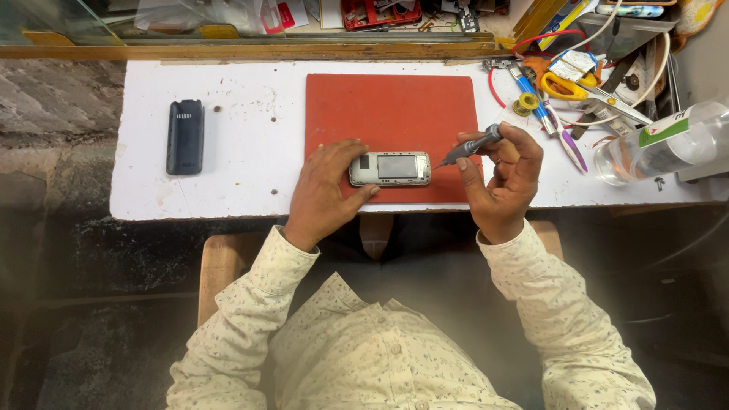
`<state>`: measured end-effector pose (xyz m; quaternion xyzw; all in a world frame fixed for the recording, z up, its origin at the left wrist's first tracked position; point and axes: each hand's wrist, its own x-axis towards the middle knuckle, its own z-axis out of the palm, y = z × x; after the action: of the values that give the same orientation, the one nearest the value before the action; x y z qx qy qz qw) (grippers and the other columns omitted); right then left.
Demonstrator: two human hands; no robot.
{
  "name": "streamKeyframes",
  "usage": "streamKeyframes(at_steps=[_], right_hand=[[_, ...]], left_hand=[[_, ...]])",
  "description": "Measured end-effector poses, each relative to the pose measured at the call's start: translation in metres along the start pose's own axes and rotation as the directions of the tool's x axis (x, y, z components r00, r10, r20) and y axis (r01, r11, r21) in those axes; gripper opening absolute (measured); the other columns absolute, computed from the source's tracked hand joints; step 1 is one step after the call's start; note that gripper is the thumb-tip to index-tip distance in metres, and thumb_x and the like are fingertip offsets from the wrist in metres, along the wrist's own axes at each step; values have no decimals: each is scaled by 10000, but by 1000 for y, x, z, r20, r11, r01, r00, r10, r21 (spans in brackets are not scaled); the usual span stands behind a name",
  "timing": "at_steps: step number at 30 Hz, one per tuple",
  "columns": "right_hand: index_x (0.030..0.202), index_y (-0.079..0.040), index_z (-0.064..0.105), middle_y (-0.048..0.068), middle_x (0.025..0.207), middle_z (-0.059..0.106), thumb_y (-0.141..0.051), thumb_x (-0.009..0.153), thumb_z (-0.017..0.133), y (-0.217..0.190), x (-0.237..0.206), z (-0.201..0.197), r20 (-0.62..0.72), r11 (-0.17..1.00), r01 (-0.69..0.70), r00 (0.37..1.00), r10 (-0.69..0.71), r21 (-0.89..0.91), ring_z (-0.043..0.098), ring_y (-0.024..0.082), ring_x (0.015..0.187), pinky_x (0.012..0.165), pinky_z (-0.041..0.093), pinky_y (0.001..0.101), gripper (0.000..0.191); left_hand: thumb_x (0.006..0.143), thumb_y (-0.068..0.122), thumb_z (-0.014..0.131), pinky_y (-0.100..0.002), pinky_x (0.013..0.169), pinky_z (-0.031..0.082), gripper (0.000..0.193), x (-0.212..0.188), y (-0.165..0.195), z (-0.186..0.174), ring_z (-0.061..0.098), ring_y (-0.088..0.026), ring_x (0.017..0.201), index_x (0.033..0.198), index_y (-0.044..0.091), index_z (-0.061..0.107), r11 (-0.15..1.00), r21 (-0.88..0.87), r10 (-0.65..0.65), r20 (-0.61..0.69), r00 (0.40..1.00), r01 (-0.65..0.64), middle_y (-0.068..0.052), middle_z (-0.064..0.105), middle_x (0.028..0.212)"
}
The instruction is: The person removes the back cover and battery from a silver mobile phone, then uses a screwdriver to remove screws from the back of the phone. The person then uses a prying tool to separate the front faceplate from the phone body.
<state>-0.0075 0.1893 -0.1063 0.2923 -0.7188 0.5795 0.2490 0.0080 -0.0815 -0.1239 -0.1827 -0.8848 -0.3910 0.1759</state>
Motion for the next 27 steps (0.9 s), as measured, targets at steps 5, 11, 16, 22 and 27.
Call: streamKeyframes(at_steps=[5,11,16,22,27], right_hand=[[1496,-124,329,217,1233,661,97,1055,688,0,0,0,-45,1000,16,999,-17,-19,700,236,1107,1004,596,333,610],[1478,-136,326,226,1262,648,93,1059,693,0,-4,4,-79,998,48,996,-52,-50,697,254,1140,1016,596,343,603],[1451,-146,332,225,1323,642,88,1042,697,6,-5,6,-67,991,108,991,-113,-82,706,254,1132,1019,602,357,596],[1448,-143,332,221,1315,639,90,1043,692,11,-5,6,-57,989,119,991,-125,-92,700,271,1161,1027,613,369,590],[1456,-148,325,233,1297,640,112,1048,691,12,-4,-1,-77,990,106,991,-114,-93,697,253,1141,1032,591,354,606]], left_hand=[[800,216,864,-515,1166,372,599,0,2,-4,604,-304,1246,1326,98,604,998,-55,-2,-4,1000,2,-97,668,1294],[783,187,874,-413,1034,497,664,-2,2,-3,630,-280,1177,1366,115,565,988,-142,-65,5,998,65,-84,676,1280],[780,200,879,-401,1015,511,666,-3,2,-1,646,-272,1150,1362,120,565,985,-155,-68,9,998,69,-73,689,1264],[785,206,877,-399,1000,515,638,-3,2,-2,648,-276,1135,1341,104,580,987,-149,-54,-3,999,53,-84,684,1253],[882,237,795,-406,964,513,395,1,6,-4,645,-297,1098,1214,62,675,996,-73,57,18,998,-55,-124,664,1234]])
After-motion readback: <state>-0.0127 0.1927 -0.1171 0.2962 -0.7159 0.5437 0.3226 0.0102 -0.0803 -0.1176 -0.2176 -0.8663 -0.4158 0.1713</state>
